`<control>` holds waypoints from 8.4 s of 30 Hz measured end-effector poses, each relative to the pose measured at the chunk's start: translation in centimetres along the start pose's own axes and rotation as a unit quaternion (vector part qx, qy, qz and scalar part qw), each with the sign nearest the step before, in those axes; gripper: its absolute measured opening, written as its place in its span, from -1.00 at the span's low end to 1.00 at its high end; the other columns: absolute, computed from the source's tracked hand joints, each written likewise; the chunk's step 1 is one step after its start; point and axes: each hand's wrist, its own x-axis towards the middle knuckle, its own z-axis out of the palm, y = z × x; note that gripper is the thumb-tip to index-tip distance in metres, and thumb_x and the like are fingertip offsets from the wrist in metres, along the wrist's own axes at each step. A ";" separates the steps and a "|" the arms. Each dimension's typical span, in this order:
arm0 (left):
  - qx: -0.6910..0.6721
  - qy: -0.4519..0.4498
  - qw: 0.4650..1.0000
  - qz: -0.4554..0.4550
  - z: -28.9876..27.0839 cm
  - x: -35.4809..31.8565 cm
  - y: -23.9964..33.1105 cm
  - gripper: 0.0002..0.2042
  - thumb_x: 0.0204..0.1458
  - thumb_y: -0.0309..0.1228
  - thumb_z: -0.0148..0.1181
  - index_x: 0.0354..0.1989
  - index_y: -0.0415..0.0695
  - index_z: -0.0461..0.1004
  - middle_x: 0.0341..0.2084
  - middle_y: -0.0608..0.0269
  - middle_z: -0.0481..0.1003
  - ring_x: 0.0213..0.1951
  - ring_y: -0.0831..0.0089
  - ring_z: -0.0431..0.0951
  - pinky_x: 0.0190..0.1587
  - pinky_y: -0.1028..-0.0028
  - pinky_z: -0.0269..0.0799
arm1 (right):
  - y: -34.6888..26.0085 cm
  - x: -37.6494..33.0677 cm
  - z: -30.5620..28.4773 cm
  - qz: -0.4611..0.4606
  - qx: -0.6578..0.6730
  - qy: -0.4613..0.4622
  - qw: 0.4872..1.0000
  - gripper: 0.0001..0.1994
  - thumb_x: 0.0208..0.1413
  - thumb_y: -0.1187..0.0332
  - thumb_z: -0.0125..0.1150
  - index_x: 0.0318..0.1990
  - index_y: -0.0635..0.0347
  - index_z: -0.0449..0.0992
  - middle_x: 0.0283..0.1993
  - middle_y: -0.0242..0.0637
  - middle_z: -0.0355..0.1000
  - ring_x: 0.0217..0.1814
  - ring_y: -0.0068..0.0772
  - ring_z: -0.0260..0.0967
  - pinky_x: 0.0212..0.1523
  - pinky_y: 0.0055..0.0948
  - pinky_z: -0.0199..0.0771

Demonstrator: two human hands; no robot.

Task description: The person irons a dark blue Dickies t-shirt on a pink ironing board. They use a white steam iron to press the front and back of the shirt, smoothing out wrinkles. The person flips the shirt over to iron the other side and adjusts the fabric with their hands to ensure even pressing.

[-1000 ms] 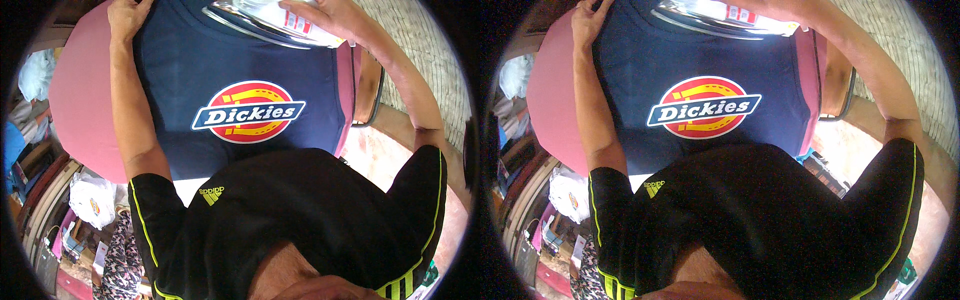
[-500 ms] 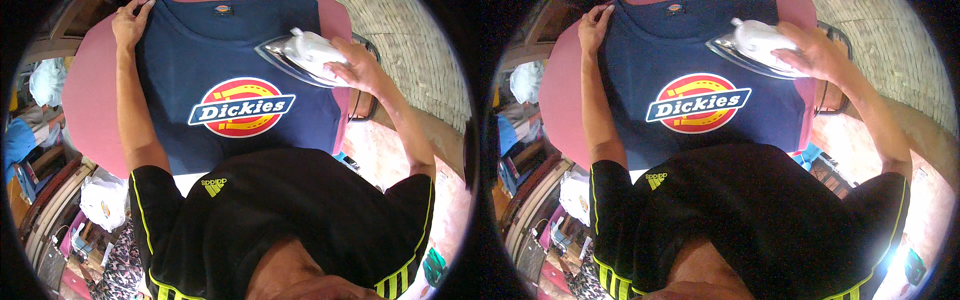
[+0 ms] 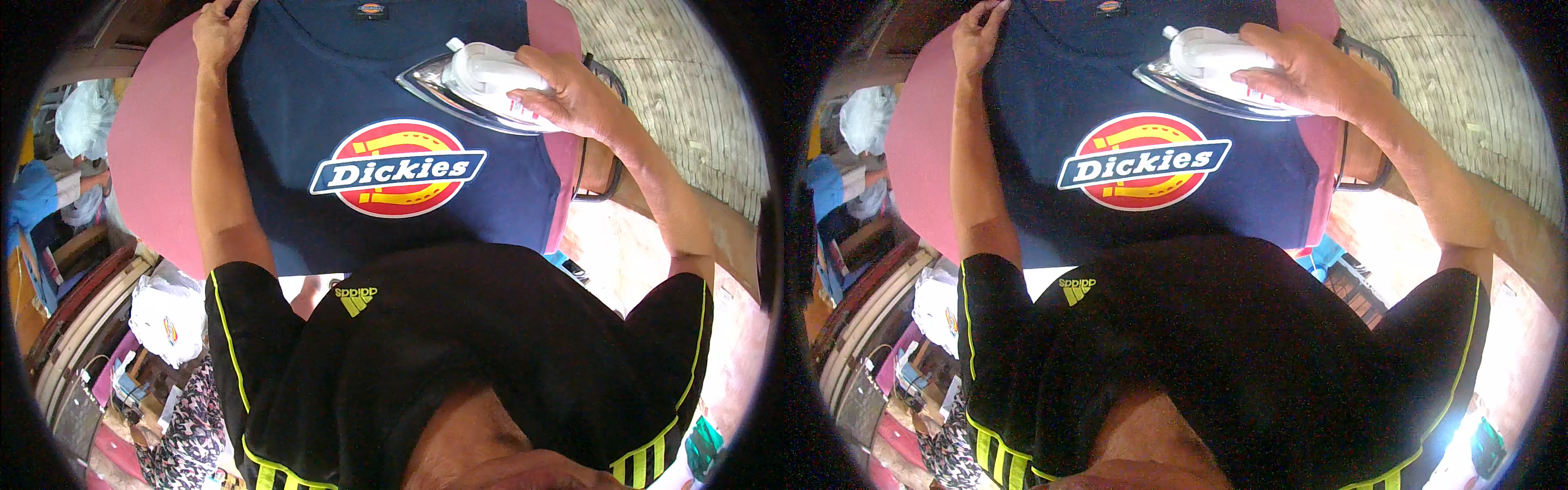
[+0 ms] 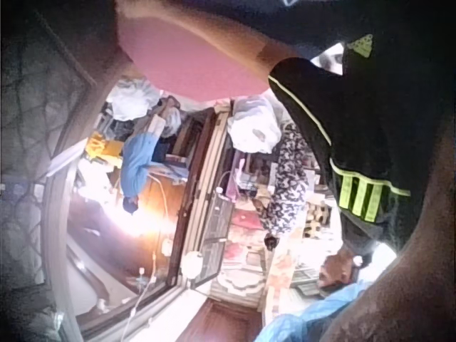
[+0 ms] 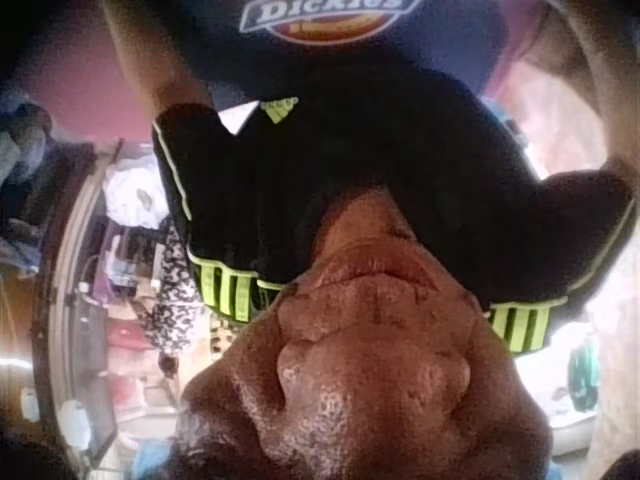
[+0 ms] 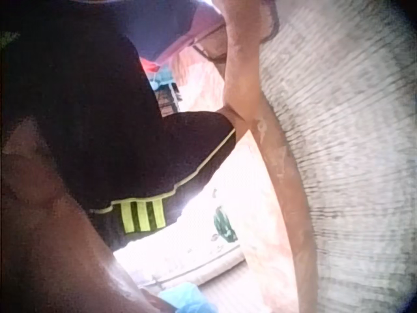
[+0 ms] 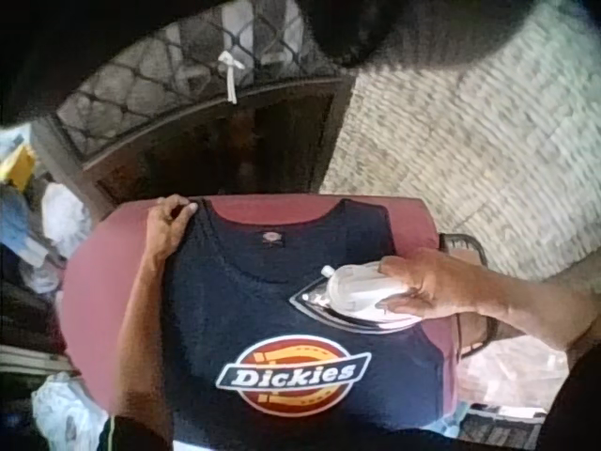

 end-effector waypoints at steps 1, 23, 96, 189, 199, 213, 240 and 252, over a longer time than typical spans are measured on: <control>0.003 0.001 1.000 -0.006 0.1 0.0 -0.1 -0.83 0.09 -0.33 0.29 -0.32 -0.18 0.57 -0.47 0.08 0.51 -0.32 0.25 0.50 -0.18 0.29 0.41 | 0.2 -0.3 -0.2 -0.010 -0.005 0.009 1.000 -0.63 0.15 0.34 0.33 0.02 0.26 0.36 -0.28 -0.02 0.49 -0.28 -0.13 0.53 -0.22 -0.32 0.51; 0.210 -0.053 0.969 0.120 0.4 -11.3 8.7 -0.42 0.22 0.07 0.00 0.31 -0.02 0.30 0.33 0.13 0.25 0.34 0.09 0.22 0.25 -0.14 0.10 | -1.1 4.6 1.9 -0.030 -0.114 0.161 0.980 -0.67 0.18 0.16 0.31 -0.02 0.12 0.43 -0.31 -0.08 0.57 -0.33 -0.15 0.62 -0.36 -0.33 0.59; -0.027 0.137 0.990 -0.008 -3.0 -2.2 -1.9 -0.96 -0.09 -0.47 0.32 -0.44 -0.13 0.63 -0.35 0.11 0.55 -0.22 0.04 0.52 -0.17 0.12 0.42 | -15.9 25.4 5.6 0.103 0.256 0.278 0.920 -0.62 0.33 0.11 -0.03 -0.18 0.37 0.32 -0.46 -0.06 0.40 -0.66 -0.34 0.38 -0.71 -0.32 0.37; 0.025 -0.083 0.992 0.089 1.4 -24.2 20.8 -0.46 0.15 -0.04 0.16 0.21 -0.10 0.37 0.24 -0.06 0.29 0.32 -0.07 0.18 0.23 -0.15 0.10 | -16.0 3.2 -5.8 -0.009 -0.010 0.268 0.963 -0.70 0.28 0.16 0.17 -0.19 0.27 0.49 -0.41 -0.28 0.50 -0.44 -0.54 0.48 -0.47 -0.43 0.49; -0.077 -0.258 0.931 0.247 4.4 -23.9 23.5 -0.38 0.13 0.04 0.19 0.24 -0.11 0.35 0.35 -0.02 0.16 0.42 -0.06 0.05 0.33 -0.18 -0.05 | -6.5 -10.0 -7.3 0.141 -0.086 0.261 0.951 -0.62 0.29 0.06 0.11 -0.01 0.19 0.51 -0.32 -0.23 0.47 -0.26 -0.55 0.38 -0.18 -0.41 0.43; 0.267 -0.065 0.961 0.045 -3.8 -13.6 4.6 -0.50 0.32 -0.08 -0.18 0.36 0.01 0.26 0.42 0.31 0.14 0.42 0.04 0.08 0.38 -0.14 -0.14 | -5.0 7.0 2.1 -0.096 -0.170 0.128 0.972 -0.64 0.24 0.05 0.20 -0.04 0.15 0.48 -0.35 0.04 0.55 -0.36 -0.02 0.57 -0.39 -0.21 0.50; 0.207 -0.040 0.976 0.060 -4.8 -10.0 3.5 -0.65 0.21 -0.25 0.06 0.17 0.19 0.48 0.25 0.52 0.37 0.22 0.22 0.34 0.19 -0.03 0.15 | -8.8 11.6 4.9 -0.058 -0.116 0.079 0.988 -0.62 0.23 0.01 0.21 0.00 0.08 0.46 -0.28 -0.08 0.60 -0.40 -0.33 0.61 -0.48 -0.50 0.53; -0.060 0.081 0.992 0.076 -3.6 -4.1 -3.3 -0.79 0.16 -0.38 0.16 -0.07 -0.01 0.63 -0.15 0.21 0.63 -0.06 0.18 0.57 0.03 0.28 0.45 | -12.1 23.4 7.6 -0.020 0.056 0.318 0.946 -0.61 0.32 0.14 -0.02 -0.11 0.41 0.35 -0.19 0.39 0.41 -0.12 0.43 0.40 -0.14 0.11 0.38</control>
